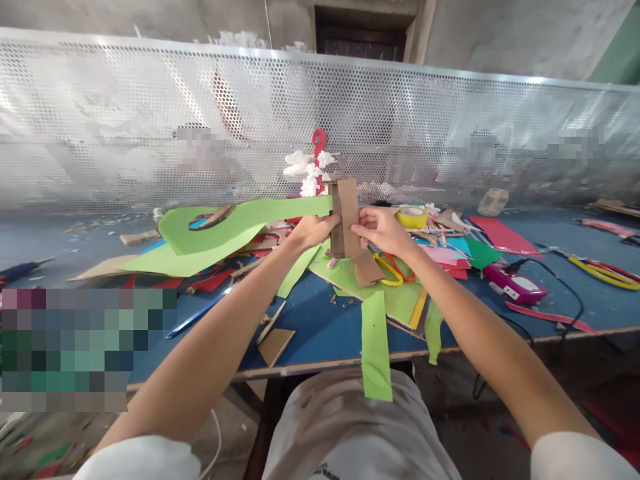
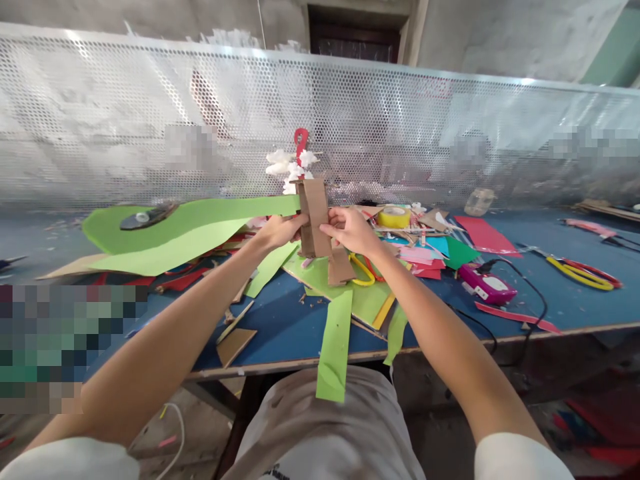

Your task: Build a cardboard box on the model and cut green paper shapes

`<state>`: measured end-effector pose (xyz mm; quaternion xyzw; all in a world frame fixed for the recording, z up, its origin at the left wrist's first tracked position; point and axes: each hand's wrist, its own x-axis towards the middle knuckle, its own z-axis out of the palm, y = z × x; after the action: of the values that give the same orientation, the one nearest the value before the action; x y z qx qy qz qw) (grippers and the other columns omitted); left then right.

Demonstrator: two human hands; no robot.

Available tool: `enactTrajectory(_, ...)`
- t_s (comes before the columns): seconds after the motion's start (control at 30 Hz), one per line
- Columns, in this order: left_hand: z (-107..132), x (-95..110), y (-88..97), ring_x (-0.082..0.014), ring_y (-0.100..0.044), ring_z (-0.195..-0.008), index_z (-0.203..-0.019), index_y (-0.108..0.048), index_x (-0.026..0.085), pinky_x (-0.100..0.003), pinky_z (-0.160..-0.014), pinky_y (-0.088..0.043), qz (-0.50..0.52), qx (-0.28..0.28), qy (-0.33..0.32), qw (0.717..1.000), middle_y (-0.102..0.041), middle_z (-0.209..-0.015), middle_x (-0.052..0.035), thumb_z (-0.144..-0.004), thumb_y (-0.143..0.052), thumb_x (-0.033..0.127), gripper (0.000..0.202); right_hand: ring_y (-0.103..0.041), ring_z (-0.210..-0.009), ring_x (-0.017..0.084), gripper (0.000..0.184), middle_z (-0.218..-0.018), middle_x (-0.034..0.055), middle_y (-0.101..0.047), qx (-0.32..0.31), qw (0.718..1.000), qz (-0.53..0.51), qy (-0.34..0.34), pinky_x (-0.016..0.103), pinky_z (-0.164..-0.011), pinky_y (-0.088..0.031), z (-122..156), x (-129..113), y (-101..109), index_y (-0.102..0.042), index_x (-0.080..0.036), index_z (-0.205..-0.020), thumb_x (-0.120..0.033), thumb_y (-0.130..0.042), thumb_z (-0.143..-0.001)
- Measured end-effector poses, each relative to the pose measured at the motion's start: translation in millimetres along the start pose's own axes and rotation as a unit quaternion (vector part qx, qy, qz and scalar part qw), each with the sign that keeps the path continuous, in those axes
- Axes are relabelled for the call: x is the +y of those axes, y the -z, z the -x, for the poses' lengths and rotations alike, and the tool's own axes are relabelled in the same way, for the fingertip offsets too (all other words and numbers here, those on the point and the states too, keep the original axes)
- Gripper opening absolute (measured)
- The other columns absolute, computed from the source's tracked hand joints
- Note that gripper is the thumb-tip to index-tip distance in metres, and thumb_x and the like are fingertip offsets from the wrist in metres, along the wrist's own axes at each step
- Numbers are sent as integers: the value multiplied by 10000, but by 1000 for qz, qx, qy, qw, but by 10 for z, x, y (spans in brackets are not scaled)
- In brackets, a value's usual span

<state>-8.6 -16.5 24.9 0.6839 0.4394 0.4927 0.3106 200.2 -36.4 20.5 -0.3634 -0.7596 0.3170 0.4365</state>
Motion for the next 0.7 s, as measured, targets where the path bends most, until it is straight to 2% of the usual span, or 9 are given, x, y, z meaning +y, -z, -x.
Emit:
enactTrajectory(0.07, 9, 30, 26, -180, -493, -472, -481, -548, 226, -295, -498, -406, -53, -37, 2, 998, -554, -462, -33, -861, -624, 304, 395, -678, -759, 229, 508, -895, 68, -667, -1, 1000, 2, -2, 403, -603, -627, 5, -10, 0, -586, -245, -853, -669, -851, -762)
enactTrajectory(0.13, 11, 48, 47, -174, -469, -447, -432, -504, 237, -297, -490, -396, -67, -53, -13, 996, -533, -433, -36, -872, -591, 306, 453, -686, -783, 238, 505, -892, 72, -667, -1, 1000, 3, -2, 398, -603, -628, 10, -23, -5, -587, -245, -851, -668, -848, -765)
enactTrajectory(0.33, 3, 60, 68, -169, -507, -461, -453, -473, 234, -293, -482, -378, -65, -70, -54, 994, -531, -468, -42, -845, -558, 257, 402, -652, -717, 211, 527, -822, 54, -654, 13, 1000, -1, -2, 379, -568, -616, 19, -50, -22, -596, -237, -831, -677, -869, -733)
enactTrajectory(0.57, -46, -6, 48, -171, -496, -444, -475, -489, 227, -304, -459, -360, -44, -76, -49, 995, -525, -478, -49, -827, -552, 242, 358, -622, -666, 196, 496, -793, 43, -656, 7, 1000, 6, -3, 397, -602, -599, 17, -29, -21, -620, -238, -858, -668, -850, -768)
enactTrajectory(0.7, -53, -11, 33, -163, -487, -429, -462, -483, 219, -300, -451, -354, -31, -75, -50, 995, -514, -466, -51, -830, -540, 240, 372, -612, -605, 169, 499, -798, 31, -679, 7, 1000, -1, -7, 370, -600, -574, 2, 14, -23, -614, -236, -876, -666, -848, -780)
